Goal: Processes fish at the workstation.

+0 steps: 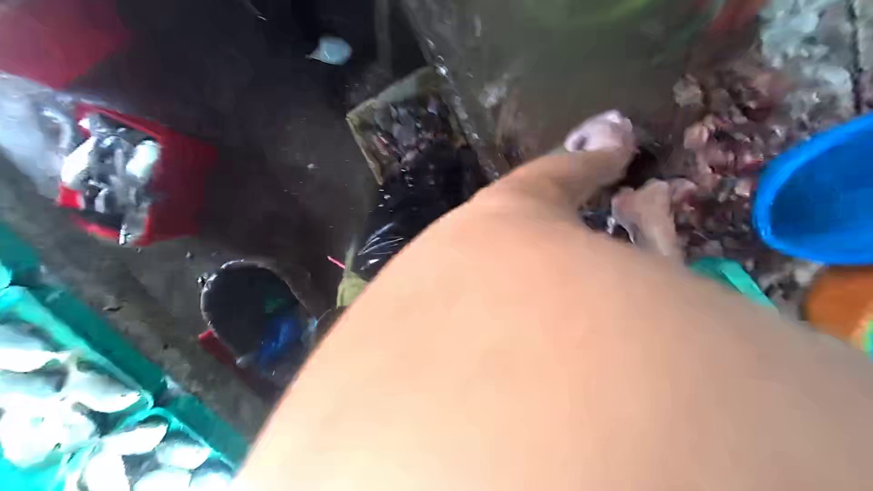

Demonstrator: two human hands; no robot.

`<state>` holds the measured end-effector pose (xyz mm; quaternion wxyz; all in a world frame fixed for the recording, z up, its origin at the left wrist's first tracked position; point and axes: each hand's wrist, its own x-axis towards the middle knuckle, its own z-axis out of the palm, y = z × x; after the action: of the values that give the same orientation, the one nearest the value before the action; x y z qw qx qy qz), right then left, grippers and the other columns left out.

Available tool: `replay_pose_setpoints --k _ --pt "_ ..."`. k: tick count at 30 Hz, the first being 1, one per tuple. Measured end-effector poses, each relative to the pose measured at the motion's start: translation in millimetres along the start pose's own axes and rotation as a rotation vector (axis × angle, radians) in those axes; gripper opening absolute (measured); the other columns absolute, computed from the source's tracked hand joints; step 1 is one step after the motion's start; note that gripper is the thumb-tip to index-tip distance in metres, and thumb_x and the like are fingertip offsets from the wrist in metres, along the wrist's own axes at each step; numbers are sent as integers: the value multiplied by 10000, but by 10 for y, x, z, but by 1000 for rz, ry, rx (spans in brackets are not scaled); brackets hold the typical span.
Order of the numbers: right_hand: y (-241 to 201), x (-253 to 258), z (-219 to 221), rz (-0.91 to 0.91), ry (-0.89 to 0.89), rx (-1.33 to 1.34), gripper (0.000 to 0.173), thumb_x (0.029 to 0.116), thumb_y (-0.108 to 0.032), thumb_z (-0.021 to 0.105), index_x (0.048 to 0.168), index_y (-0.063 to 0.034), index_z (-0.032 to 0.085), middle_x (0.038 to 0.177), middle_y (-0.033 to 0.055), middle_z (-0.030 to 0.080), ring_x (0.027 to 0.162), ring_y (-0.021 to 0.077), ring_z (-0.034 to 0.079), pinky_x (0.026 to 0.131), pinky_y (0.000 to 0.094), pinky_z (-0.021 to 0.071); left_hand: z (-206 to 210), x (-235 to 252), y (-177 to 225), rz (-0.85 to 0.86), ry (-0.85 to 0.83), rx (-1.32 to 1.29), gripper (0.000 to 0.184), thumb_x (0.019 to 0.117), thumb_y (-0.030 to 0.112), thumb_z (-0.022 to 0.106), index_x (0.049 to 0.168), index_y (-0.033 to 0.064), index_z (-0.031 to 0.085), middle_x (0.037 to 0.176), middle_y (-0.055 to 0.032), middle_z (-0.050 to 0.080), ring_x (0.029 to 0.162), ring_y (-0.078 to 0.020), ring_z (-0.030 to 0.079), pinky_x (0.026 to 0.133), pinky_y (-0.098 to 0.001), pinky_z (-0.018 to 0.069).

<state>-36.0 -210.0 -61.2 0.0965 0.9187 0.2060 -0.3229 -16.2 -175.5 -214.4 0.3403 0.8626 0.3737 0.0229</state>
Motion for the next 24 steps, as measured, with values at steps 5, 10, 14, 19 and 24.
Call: replay_pose_setpoints --k 5,10,14,19,24 --pt "781 1201 230 -127 91 123 468 909 -179 655 1297 55 537 1093 308 651 864 437 681 753 661 543 -152 332 -300 -100 -202 165 1226 713 501 847 1645 72 178 1700 -232 147 1561 -424 169 1184 -704 219" --pt "982 1358 191 -146 14 326 407 986 -235 615 1311 0 547 992 237 668 737 351 674 667 562 570 -451 352 -334 -184 -170 -6 1261 590 443 961 1577 30 292 1568 -338 317 1359 -532 452 998 -658 509" --pt "1054 1456 220 -4 167 405 488 997 -232 591 1418 -9 488 1141 253 680 966 398 709 828 599 580 -485 294 -113 -339 -254 -28 1165 727 464 883 1567 -19 235 1548 -359 329 1187 -518 602 925 -643 553" --pt "1121 1170 148 32 190 382 523 1066 -290 499 1506 -26 400 1186 272 670 1070 437 689 890 623 557 -465 330 -118 -265 -257 -23 993 910 644 643 1531 -57 316 1522 -370 367 1333 -536 486 1022 -657 490" --pt "1086 1073 49 -25 355 436 490 1094 -320 451 1503 -53 429 1039 230 712 967 413 721 821 588 584 -274 748 -291 17 -150 -92 864 872 440 767 1513 5 383 1516 -310 412 1417 -512 381 1102 -693 374"
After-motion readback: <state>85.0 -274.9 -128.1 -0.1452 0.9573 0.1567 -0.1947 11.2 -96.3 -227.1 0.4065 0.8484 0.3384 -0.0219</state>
